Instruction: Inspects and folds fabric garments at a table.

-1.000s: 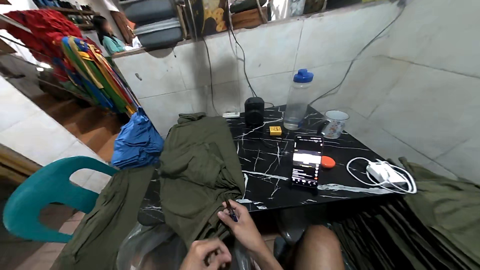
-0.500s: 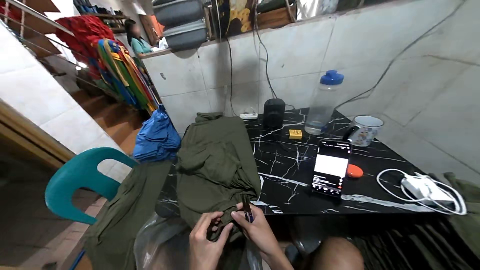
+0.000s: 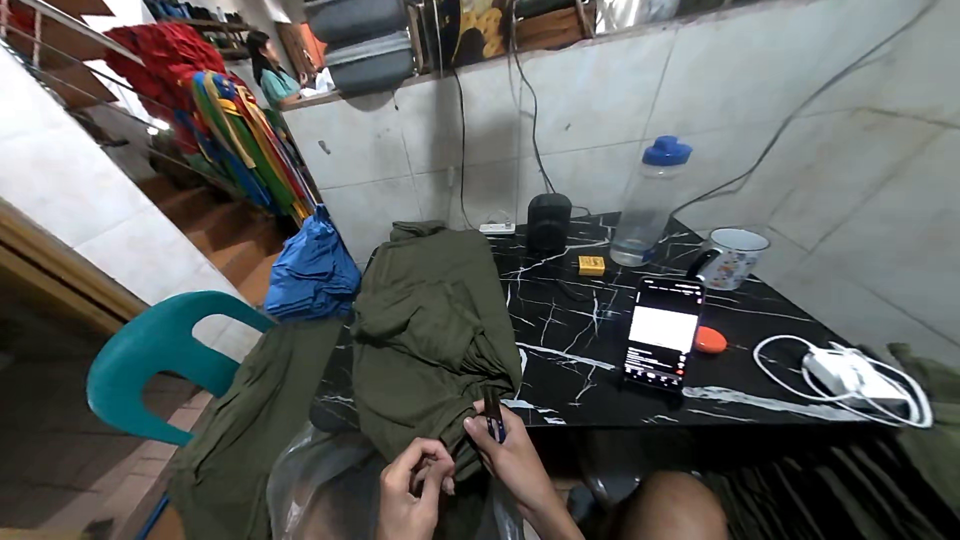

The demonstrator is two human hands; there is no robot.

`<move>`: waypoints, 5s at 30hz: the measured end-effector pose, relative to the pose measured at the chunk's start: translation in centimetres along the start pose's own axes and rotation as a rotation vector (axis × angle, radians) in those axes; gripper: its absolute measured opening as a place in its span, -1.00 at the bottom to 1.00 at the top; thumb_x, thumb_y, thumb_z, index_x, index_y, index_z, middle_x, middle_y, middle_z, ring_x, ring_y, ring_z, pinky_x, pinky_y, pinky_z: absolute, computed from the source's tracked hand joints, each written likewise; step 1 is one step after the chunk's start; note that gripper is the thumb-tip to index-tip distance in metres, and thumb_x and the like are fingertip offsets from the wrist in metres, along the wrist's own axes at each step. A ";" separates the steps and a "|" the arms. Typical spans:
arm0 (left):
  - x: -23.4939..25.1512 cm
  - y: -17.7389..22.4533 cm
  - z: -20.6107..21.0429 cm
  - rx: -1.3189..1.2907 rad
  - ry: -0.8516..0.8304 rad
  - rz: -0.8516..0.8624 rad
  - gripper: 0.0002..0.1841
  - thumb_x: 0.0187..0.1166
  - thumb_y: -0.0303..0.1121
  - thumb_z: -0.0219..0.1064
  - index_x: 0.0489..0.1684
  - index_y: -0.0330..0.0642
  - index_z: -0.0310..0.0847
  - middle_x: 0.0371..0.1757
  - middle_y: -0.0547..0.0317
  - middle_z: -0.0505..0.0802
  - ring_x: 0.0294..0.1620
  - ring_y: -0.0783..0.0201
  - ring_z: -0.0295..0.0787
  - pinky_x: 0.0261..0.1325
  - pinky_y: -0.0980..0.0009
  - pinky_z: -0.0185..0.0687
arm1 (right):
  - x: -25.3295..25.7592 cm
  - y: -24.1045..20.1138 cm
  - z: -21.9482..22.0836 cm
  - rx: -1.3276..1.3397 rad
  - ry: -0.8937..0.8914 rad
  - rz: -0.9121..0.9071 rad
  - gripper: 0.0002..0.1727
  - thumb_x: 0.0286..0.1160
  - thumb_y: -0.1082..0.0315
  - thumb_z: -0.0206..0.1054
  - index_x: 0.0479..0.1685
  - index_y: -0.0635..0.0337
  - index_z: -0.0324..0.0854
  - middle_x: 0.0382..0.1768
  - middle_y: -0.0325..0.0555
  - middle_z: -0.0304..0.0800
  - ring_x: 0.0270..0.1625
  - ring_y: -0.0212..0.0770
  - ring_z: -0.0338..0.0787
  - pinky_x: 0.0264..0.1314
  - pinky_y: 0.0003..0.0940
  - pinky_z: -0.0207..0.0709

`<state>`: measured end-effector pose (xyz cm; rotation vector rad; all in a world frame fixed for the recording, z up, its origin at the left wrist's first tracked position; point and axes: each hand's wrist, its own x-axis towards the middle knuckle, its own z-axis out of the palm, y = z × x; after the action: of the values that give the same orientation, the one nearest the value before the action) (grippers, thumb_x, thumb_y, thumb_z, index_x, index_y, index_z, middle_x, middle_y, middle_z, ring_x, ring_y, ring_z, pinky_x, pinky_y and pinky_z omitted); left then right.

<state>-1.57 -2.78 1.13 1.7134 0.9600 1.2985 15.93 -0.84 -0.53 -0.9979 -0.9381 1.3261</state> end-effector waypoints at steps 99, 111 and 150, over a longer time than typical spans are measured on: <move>1.4 -1.7 0.3 0.332 0.175 0.272 -0.93 0.59 -0.50 0.33 -0.25 -0.27 0.73 0.02 0.06 0.88 0.18 0.30 0.84 0.26 0.44 0.81 | -1.5 -0.1 1.5 -1.107 0.168 -0.702 -0.62 0.74 0.00 0.20 -0.19 0.09 0.75 -0.48 -0.22 0.77 -0.54 -0.24 0.77 -0.57 -0.27 0.63; 0.2 0.8 -0.2 0.163 -0.313 -0.019 -0.82 0.72 -0.40 0.27 -0.18 -0.34 0.70 -0.42 0.14 0.83 -0.56 0.39 0.76 -0.46 0.41 0.79 | -0.1 0.1 0.4 -0.279 0.059 -0.220 -0.69 0.62 0.13 0.39 -0.14 0.25 0.77 -0.16 -0.13 0.78 -0.10 -0.36 0.76 0.00 -0.41 0.69; 1.1 -1.0 1.9 0.225 0.197 0.149 -0.56 0.20 -0.54 0.55 0.09 -0.47 0.62 -0.04 0.12 0.86 -0.07 0.51 0.84 0.04 0.56 0.82 | -1.4 0.2 2.4 -0.565 0.063 -0.591 -0.76 0.43 0.22 0.57 -0.27 0.25 0.79 -0.25 -0.09 0.82 -0.21 -0.31 0.80 -0.12 -0.41 0.73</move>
<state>0.38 -1.65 0.28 1.8830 1.1459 1.5265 13.54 -2.10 0.05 -1.0538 -1.4632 0.5366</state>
